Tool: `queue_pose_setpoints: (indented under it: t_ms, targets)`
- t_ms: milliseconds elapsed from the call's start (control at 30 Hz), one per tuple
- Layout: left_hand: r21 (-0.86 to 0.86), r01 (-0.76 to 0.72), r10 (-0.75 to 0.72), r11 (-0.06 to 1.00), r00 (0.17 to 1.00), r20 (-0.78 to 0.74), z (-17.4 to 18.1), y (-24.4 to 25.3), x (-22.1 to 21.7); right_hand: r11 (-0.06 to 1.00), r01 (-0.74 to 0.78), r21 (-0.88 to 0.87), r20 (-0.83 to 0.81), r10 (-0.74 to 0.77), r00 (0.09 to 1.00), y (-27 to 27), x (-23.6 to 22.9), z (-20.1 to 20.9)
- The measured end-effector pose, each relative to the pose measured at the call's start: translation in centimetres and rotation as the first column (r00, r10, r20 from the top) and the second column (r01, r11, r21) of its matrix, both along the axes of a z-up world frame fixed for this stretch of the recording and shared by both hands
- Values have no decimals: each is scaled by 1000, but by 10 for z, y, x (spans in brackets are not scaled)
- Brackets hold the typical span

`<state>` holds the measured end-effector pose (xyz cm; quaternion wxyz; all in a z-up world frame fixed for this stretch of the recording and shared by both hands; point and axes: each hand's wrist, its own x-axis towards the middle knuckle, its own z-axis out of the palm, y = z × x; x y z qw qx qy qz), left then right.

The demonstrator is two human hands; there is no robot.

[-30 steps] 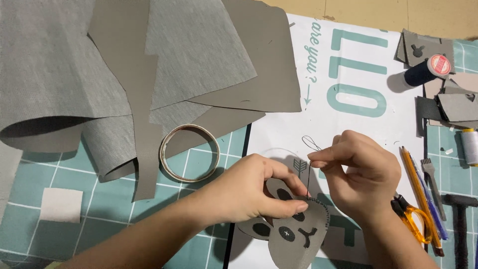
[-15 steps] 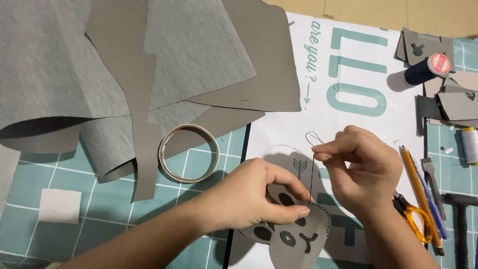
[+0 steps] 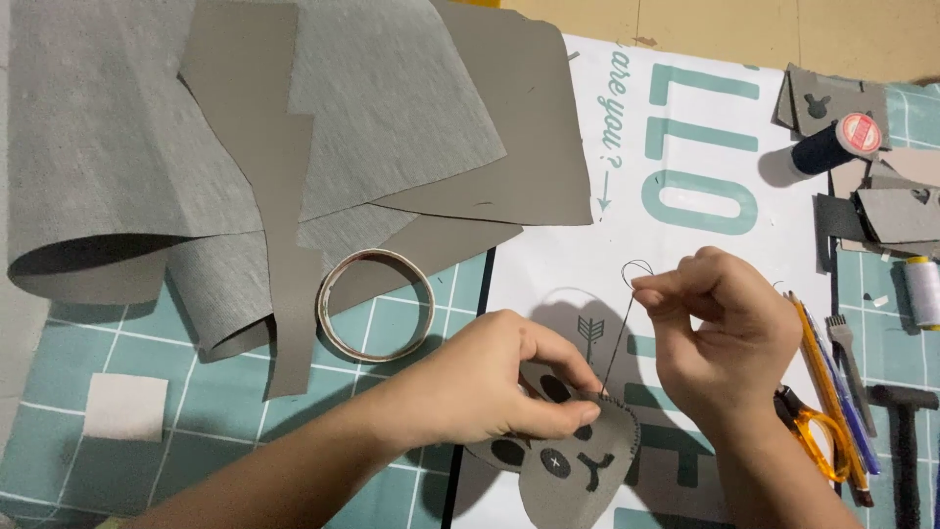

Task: Hand-sewing the edges of a small grey rabbit face made of felt on a crafting table.

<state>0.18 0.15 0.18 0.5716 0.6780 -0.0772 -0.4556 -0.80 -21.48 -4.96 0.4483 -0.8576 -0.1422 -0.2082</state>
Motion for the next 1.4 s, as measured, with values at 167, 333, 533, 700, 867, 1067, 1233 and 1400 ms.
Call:
queue_pose_setpoints:
  t_ms: [167,333,533,700,867,1067,1233,1400]
  targets:
    - [-90,-99,104,991,993,52,-9,-1,-3,998,26,53,-54,-23,998,-2,4,-2]
    - [-84,-219,229,972,962,146,-7,1,-2,1000,14,-28,-141,-18,990,3,7,15]
    - [-123,-375,394,919,881,260,-22,2,2,966,-86,244,-366,174,914,-15,11,4]
    - [-141,-434,456,890,843,286,-15,6,7,920,-268,285,-535,384,752,-11,10,10]
    - [-227,-501,549,835,782,295,-19,4,7,878,-234,418,-527,444,725,-10,7,3]
    - [-203,-396,438,895,868,235,-12,7,7,927,-278,253,-445,367,817,-2,2,11]
    - [-269,-486,530,831,839,122,-18,3,6,866,-234,442,-471,446,761,-6,2,7]
    - [-310,-569,594,762,805,-19,-14,1,6,778,-161,607,-477,519,709,-15,7,-9]
